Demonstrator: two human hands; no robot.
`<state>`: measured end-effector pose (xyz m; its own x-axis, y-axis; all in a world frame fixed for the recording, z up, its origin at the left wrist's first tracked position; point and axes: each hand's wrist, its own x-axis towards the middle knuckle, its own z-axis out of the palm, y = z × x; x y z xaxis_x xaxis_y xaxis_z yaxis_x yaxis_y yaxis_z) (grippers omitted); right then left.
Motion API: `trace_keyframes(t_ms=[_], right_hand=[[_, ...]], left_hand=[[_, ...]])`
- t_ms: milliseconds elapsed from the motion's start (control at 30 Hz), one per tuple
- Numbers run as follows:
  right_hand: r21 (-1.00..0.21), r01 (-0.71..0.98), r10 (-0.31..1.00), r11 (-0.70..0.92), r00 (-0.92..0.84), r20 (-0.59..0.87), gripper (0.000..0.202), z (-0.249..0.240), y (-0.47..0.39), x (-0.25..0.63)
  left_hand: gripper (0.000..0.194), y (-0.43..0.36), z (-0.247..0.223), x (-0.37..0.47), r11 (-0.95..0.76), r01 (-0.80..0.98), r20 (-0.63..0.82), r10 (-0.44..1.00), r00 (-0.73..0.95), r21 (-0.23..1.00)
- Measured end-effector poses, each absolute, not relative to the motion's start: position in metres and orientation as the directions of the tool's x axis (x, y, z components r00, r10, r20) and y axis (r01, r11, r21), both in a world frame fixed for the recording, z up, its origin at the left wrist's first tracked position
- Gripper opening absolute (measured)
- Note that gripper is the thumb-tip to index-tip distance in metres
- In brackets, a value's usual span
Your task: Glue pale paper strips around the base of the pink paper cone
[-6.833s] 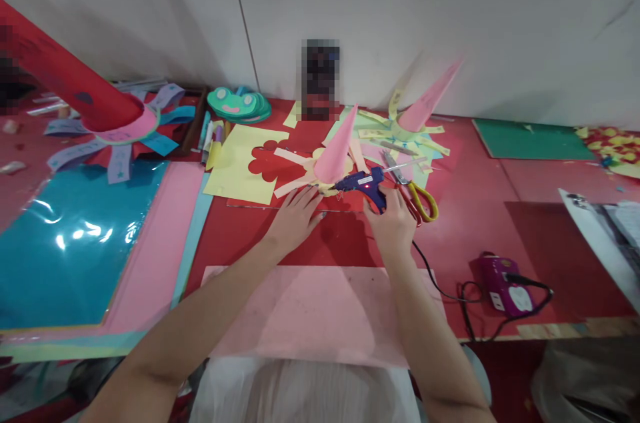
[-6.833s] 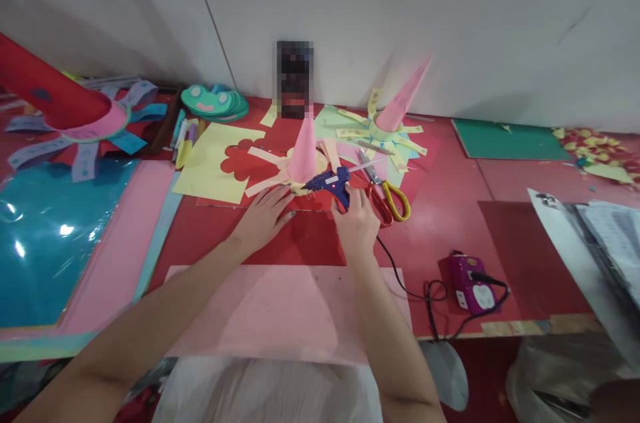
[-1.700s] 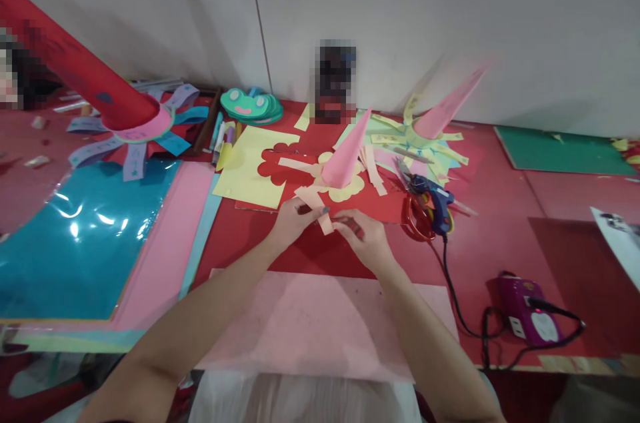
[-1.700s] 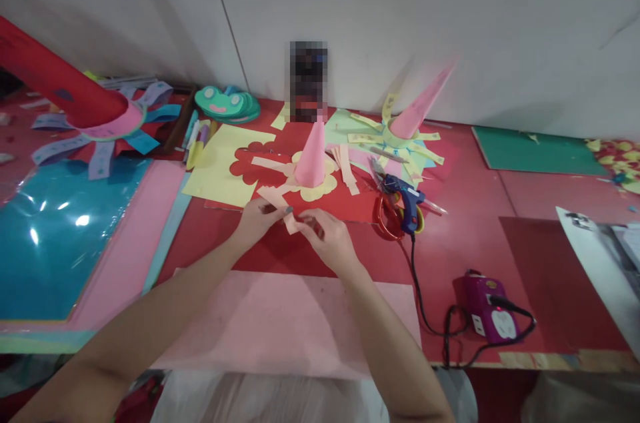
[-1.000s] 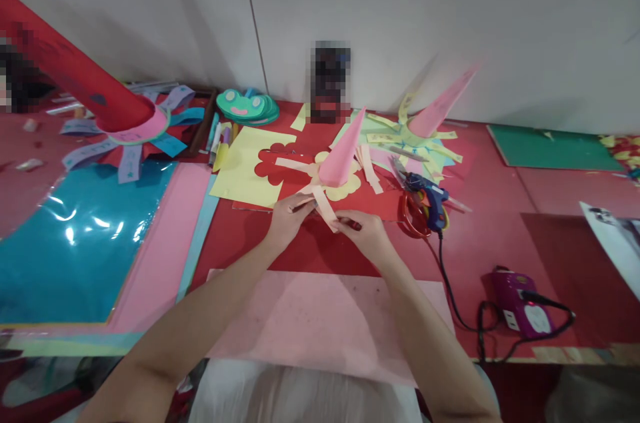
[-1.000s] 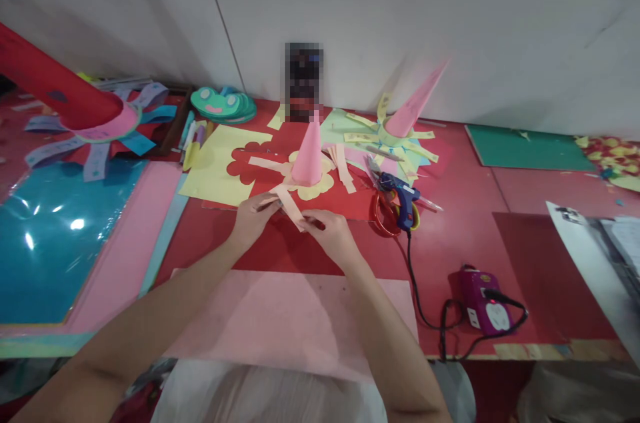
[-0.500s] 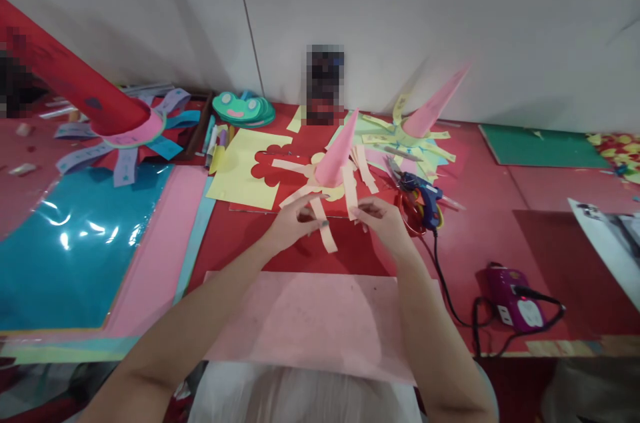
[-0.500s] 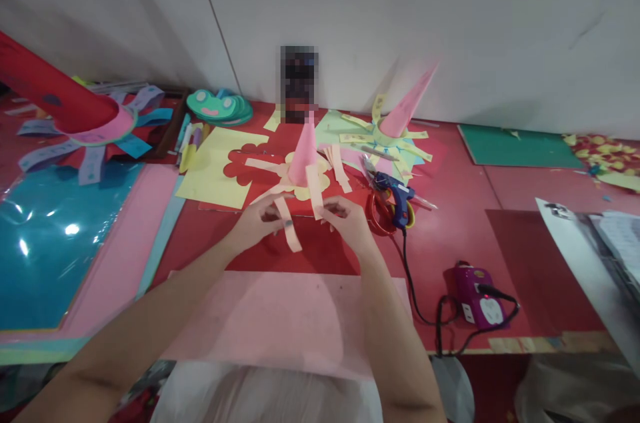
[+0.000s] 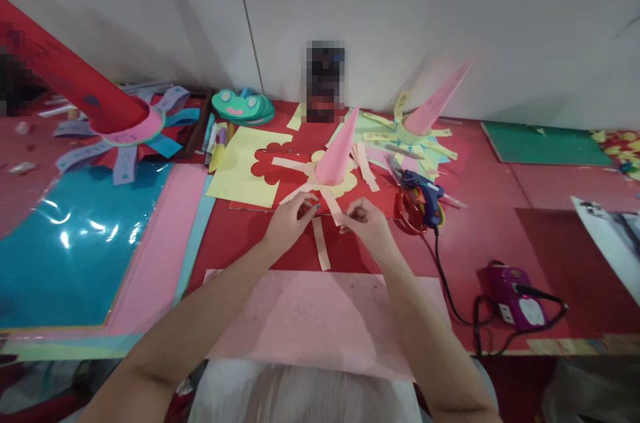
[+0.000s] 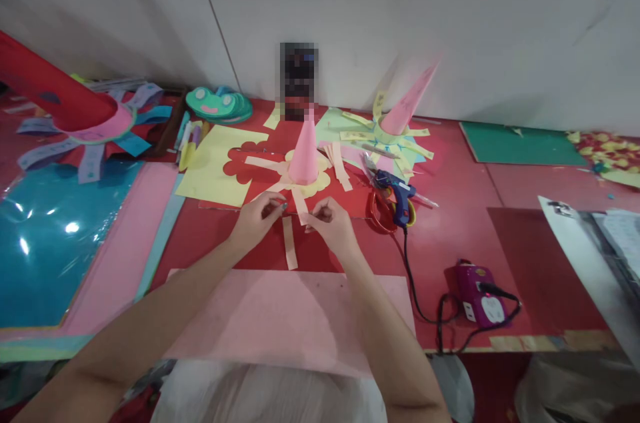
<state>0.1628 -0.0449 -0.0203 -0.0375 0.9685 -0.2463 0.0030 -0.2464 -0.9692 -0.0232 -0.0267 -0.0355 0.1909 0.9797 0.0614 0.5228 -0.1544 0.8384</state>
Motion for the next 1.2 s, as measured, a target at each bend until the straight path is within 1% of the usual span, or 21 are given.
trace_keyframes(t_ms=[67, 200, 267, 400, 500, 633, 867, 1067, 1200], right_hand=[[-0.972, 0.016, 0.972, -0.234, -0.019, -0.235, 0.038, -0.021, -0.049, 0.156], [-0.982, 0.088, 0.986, -0.166, 0.044, -0.162, 0.035, -0.022, -0.057, 0.145], [-0.982, 0.126, 0.989, -0.142, 0.066, -0.134, 0.033, -0.022, -0.059, 0.143], [-0.980, 0.137, 0.984, -0.147, 0.121, -0.130, 0.032, -0.024, -0.055, 0.147], [-0.979, 0.110, 0.978, -0.171, 0.141, -0.155, 0.034, -0.028, -0.050, 0.154], [-0.967, 0.093, 0.968, -0.239, 0.100, -0.230, 0.038, -0.032, -0.047, 0.158], [-0.948, 0.060, 0.949, -0.313, 0.049, -0.311, 0.041, -0.034, -0.051, 0.153], [-0.963, 0.098, 0.968, -0.249, 0.056, -0.245, 0.038, -0.033, -0.052, 0.154], [-0.971, 0.118, 0.978, -0.206, 0.055, -0.200, 0.035, -0.031, -0.054, 0.155]], left_hand=[[0.011, -0.026, -0.036, -0.024, -0.207, 0.560, 0.132, 0.976, 0.172, 0.802], [0.016, -0.025, -0.036, -0.025, -0.373, 0.657, 0.309, 0.926, 0.217, 0.655], [0.021, -0.024, -0.037, -0.024, -0.421, 0.679, 0.350, 0.903, 0.251, 0.601], [0.029, -0.021, -0.040, -0.023, -0.406, 0.737, 0.279, 0.913, 0.298, 0.540], [0.031, -0.021, -0.040, -0.023, -0.386, 0.751, 0.235, 0.923, 0.306, 0.536], [0.033, -0.023, -0.039, -0.023, -0.394, 0.735, 0.210, 0.918, 0.335, 0.552], [0.038, -0.021, -0.043, -0.023, -0.390, 0.755, 0.193, 0.920, 0.340, 0.527], [0.041, -0.021, -0.043, -0.022, -0.400, 0.745, 0.171, 0.914, 0.368, 0.533], [0.047, -0.021, -0.044, -0.021, -0.413, 0.776, 0.126, 0.906, 0.404, 0.477]])
